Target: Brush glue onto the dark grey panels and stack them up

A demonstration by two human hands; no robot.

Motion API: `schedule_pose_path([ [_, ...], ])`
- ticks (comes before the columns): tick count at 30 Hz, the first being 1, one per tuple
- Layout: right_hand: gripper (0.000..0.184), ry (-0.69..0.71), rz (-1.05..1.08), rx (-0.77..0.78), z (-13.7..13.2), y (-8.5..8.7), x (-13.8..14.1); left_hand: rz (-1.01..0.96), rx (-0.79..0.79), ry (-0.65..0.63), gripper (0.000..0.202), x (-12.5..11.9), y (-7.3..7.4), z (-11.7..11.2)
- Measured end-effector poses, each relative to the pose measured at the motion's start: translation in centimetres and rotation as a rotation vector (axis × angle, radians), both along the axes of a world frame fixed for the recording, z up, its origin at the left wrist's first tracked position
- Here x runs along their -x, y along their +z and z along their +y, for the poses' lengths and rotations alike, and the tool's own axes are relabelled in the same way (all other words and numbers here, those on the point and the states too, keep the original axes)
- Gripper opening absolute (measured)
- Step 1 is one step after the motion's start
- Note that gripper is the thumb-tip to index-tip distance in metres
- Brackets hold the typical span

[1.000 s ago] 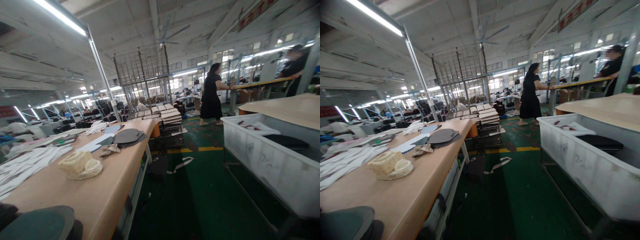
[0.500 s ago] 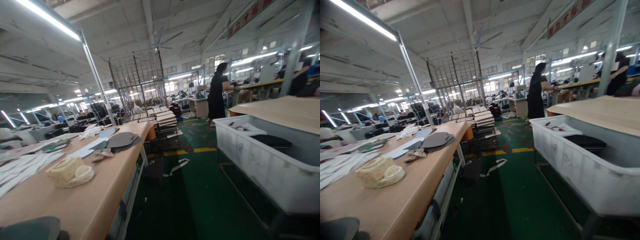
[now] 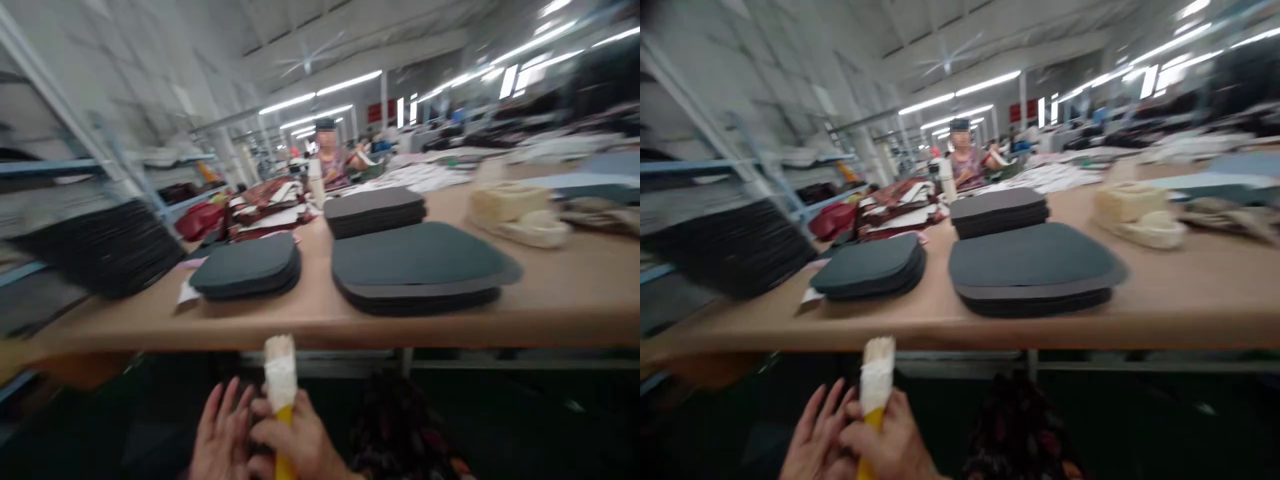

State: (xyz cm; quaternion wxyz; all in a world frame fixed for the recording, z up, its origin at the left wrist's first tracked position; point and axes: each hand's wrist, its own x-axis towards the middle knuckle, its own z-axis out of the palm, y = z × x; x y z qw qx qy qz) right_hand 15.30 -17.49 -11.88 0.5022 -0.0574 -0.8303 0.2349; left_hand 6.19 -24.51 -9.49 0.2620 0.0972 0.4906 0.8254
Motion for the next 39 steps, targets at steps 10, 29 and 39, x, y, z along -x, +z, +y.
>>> schedule_pose_path([
  [10,0.028,0.058,0.035,0.169,-0.3,-3.8,1.0,-0.269,-0.312,-0.011,0.043,0.3,-2.2,-2.3],
  [29,0.037,0.198,0.019,0.149,-3.7,-5.6,1.3,-0.064,-0.296,0.129,0.065,0.9,0.9,-4.0],
  [39,0.025,0.223,-0.001,0.086,-4.4,-5.5,1.2,-0.099,-0.296,0.129,0.065,0.2,0.0,-4.0],
])
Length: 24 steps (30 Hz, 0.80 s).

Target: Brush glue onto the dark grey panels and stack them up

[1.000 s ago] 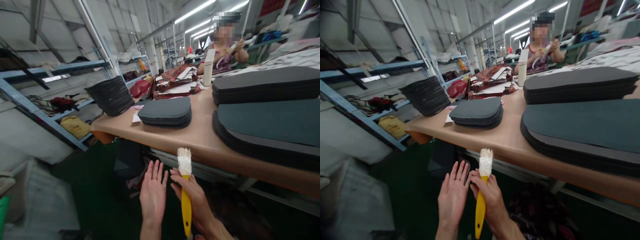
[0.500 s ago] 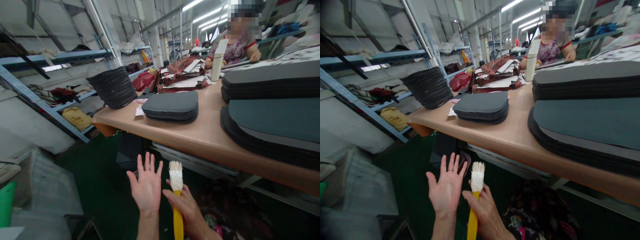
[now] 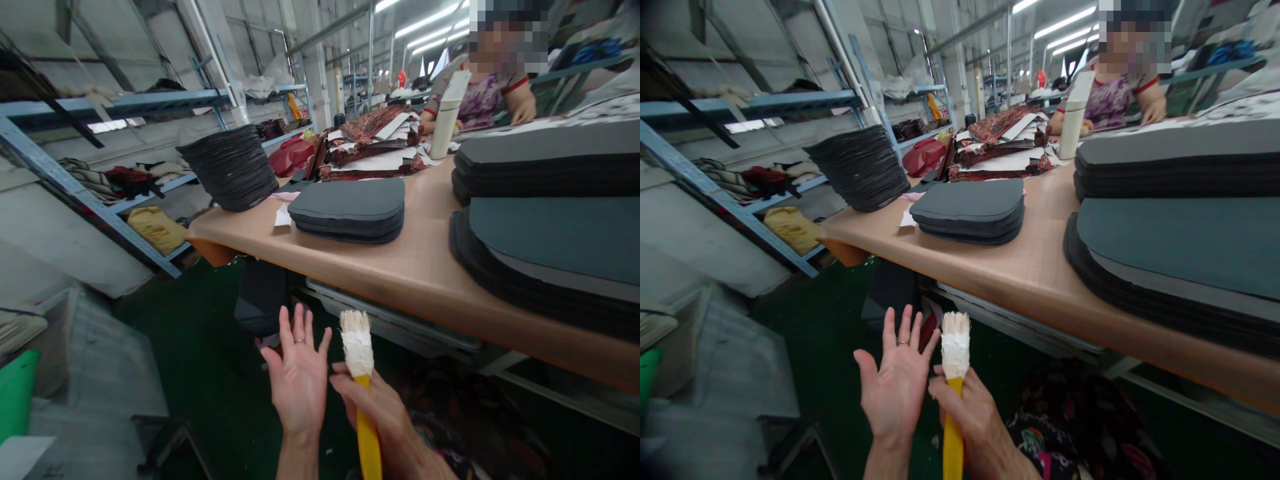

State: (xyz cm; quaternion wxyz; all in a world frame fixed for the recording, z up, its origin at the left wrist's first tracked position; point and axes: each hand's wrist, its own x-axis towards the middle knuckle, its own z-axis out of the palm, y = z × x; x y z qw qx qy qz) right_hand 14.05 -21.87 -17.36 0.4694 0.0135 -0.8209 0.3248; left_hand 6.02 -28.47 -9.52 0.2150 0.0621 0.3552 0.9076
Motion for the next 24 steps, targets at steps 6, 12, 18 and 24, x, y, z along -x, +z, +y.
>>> schedule_pose_path([
  [6,0.015,-0.049,-0.078,0.286,0.3,2.3,-0.2,0.113,-0.063,-0.031,0.074,-0.4,1.0,-0.5],
  [12,0.018,0.15,-0.264,0.686,0.0,5.1,0.2,0.169,-0.099,-0.07,0.078,-3.2,1.4,-0.2],
  [18,0.011,0.247,-0.237,0.765,-0.2,5.0,0.0,-0.01,-0.17,-0.109,0.083,-3.0,2.2,-0.4],
  [24,0.012,0.073,-0.057,0.425,-0.3,5.0,0.4,-0.006,-0.173,-0.047,0.08,-2.8,1.8,-0.5],
])
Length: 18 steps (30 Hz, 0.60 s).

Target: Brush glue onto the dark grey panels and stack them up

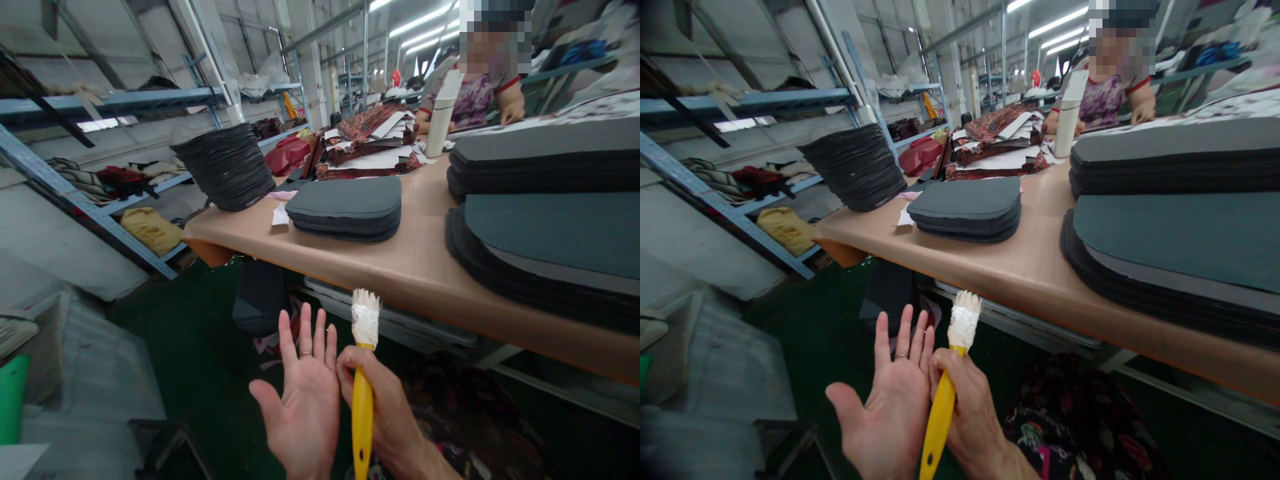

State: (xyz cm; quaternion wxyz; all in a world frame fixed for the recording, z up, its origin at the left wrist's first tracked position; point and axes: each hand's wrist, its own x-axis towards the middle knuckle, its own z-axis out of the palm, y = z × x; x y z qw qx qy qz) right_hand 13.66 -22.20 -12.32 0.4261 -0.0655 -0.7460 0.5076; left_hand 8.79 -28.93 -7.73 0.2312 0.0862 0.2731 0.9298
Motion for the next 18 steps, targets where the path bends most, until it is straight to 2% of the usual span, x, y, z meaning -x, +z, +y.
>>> schedule_pose_path([
  [2,0.013,-0.064,0.018,-0.061,-0.02,-0.1,0.13,0.001,0.005,0.019,0.081,-0.03,-0.06,-0.09],
  [5,0.012,-0.103,-0.023,0.044,0.03,-0.04,0.12,-0.005,0.014,0.041,0.081,0.0,0.08,-0.22],
  [10,0.014,0.039,-0.136,0.183,-0.09,0.33,0.02,-0.038,-0.009,0.023,0.081,0.06,0.37,-0.06],
  [18,0.01,0.11,-0.078,0.183,0.1,-0.03,0.1,-0.216,-0.074,-0.119,0.08,0.95,0.21,-0.33],
])
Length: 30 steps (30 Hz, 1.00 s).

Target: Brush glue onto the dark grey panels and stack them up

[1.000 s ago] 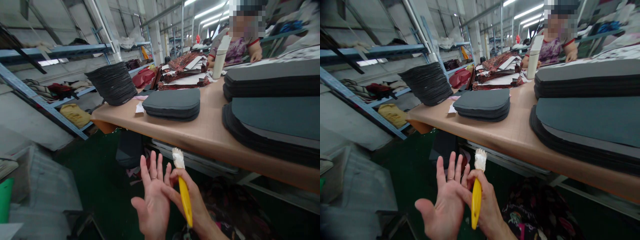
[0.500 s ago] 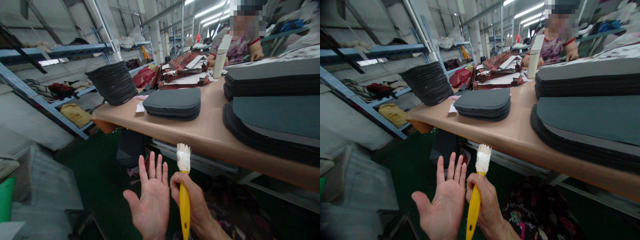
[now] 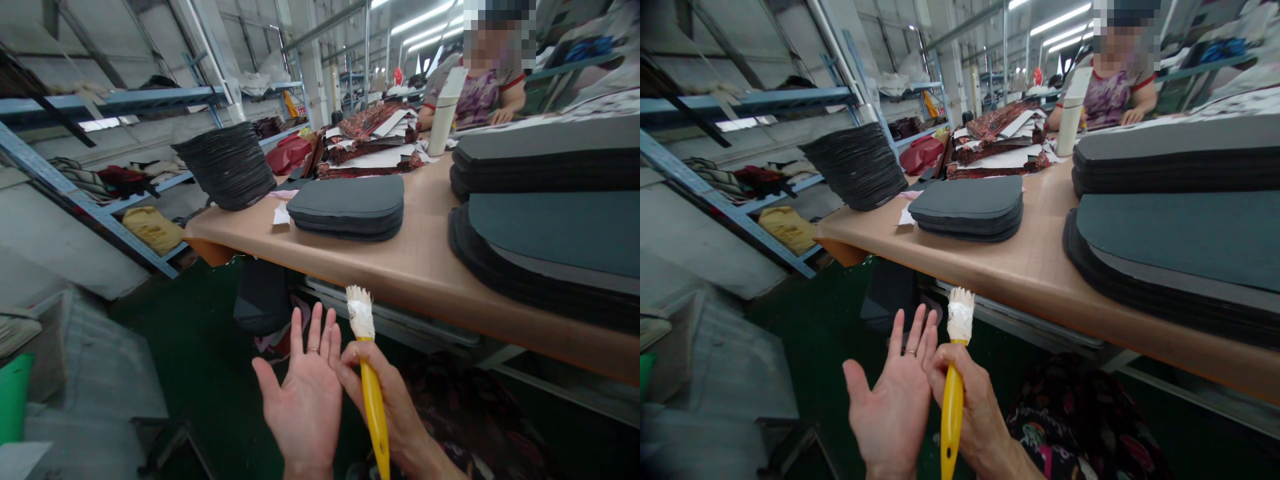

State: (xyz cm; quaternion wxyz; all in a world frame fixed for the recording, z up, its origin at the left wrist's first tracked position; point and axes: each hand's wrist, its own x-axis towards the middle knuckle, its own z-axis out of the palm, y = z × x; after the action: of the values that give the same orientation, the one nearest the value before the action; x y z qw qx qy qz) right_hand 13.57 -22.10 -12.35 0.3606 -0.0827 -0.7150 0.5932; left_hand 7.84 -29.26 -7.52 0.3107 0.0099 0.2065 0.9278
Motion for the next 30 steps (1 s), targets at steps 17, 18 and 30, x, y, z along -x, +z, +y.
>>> schedule_pose_path([
  [17,0.006,-0.137,-0.007,-0.23,1.3,-1.0,0.2,0.039,0.036,-0.015,0.077,1.4,-0.7,-1.5],
  [18,0.01,-0.152,0.012,-0.262,1.4,-1.0,0.1,0.076,0.056,0.003,0.078,1.2,-0.7,-1.5],
  [30,0.013,-0.165,0.021,-0.323,2.3,-0.6,0.2,0.543,0.407,0.071,0.088,0.1,-1.2,-1.5],
])
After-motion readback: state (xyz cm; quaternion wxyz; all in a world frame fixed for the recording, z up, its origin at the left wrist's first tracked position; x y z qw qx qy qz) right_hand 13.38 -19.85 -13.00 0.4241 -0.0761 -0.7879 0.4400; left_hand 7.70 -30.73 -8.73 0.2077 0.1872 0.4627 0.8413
